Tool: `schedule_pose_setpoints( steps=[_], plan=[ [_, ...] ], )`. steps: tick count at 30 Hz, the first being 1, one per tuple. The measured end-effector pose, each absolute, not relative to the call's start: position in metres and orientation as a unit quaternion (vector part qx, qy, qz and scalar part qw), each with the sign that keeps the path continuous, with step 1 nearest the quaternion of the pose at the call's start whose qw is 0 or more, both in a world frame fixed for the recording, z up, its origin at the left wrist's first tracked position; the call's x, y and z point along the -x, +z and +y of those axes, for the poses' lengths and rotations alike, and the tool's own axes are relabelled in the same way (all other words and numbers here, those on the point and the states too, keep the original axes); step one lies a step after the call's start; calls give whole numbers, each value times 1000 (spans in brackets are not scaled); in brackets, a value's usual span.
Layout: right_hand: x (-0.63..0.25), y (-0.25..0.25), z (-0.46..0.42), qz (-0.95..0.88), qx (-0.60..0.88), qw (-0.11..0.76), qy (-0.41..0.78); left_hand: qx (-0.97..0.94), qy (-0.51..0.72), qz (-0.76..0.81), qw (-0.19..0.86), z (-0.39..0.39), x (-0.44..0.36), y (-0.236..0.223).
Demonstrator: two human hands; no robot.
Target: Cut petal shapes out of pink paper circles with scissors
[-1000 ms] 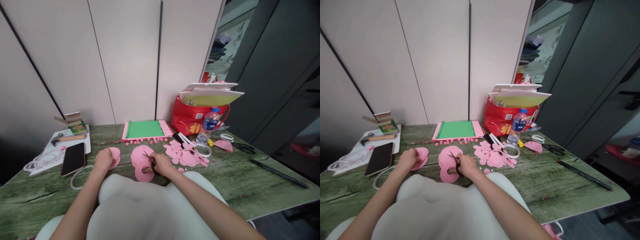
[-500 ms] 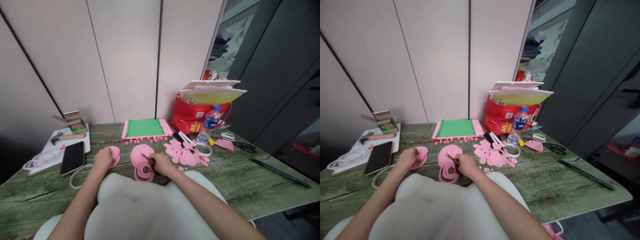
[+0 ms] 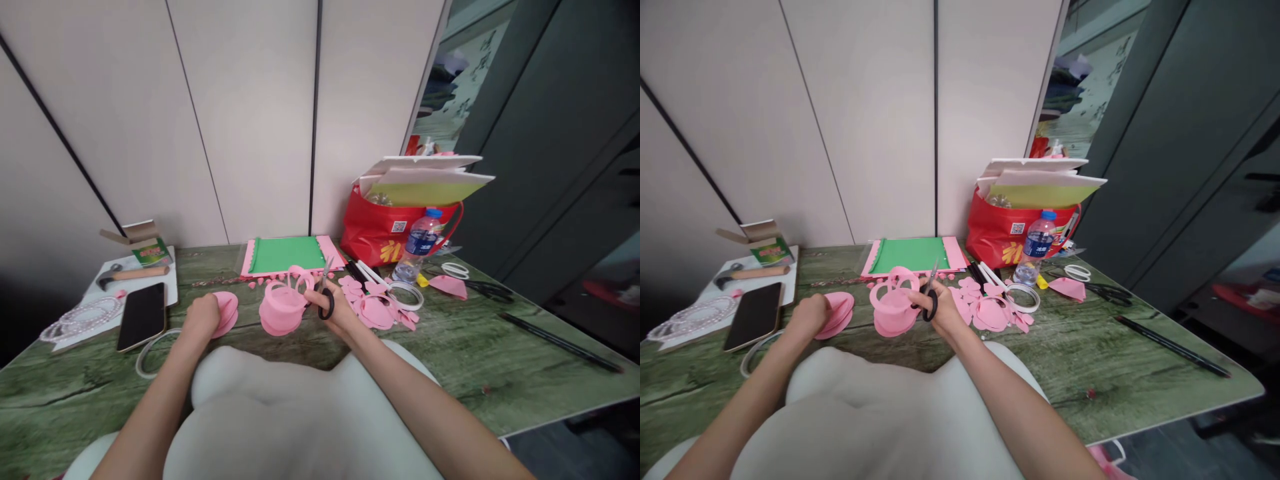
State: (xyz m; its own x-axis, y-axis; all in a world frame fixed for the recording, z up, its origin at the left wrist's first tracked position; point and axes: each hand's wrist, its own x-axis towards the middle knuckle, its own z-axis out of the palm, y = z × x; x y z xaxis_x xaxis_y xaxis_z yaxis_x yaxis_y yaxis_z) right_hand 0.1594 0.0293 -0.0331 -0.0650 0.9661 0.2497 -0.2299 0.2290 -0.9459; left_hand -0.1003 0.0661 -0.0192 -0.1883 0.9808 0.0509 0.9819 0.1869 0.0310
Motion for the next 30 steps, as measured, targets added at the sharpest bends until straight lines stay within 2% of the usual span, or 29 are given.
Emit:
schedule_pose_setpoints(
  steps=[6, 10, 13, 17, 22, 26, 30],
  plan=[
    [-156, -40, 35, -478, 379, 604, 513, 627, -67, -776, 15, 67, 102, -24],
    [-151, -56, 41, -474, 426, 581, 507, 613, -123, -780, 9, 62, 99, -22],
    [-153, -63, 46, -472, 444, 579, 495, 596, -199, -778, 9, 55, 95, -12],
    [-155, -57, 46, -467, 442, 597, 479, 576, -368, -730, 0, 46, 83, 5],
    [-145, -41, 31, -468, 395, 590, 527, 559, -513, -629, -169, 33, 49, 8],
    [-137, -35, 21, -462, 369, 579, 561, 568, -529, -559, -293, 22, 24, 1],
    [-138, -33, 19, -434, 375, 610, 547, 520, -533, -498, -445, 17, 19, -3]
  ],
)
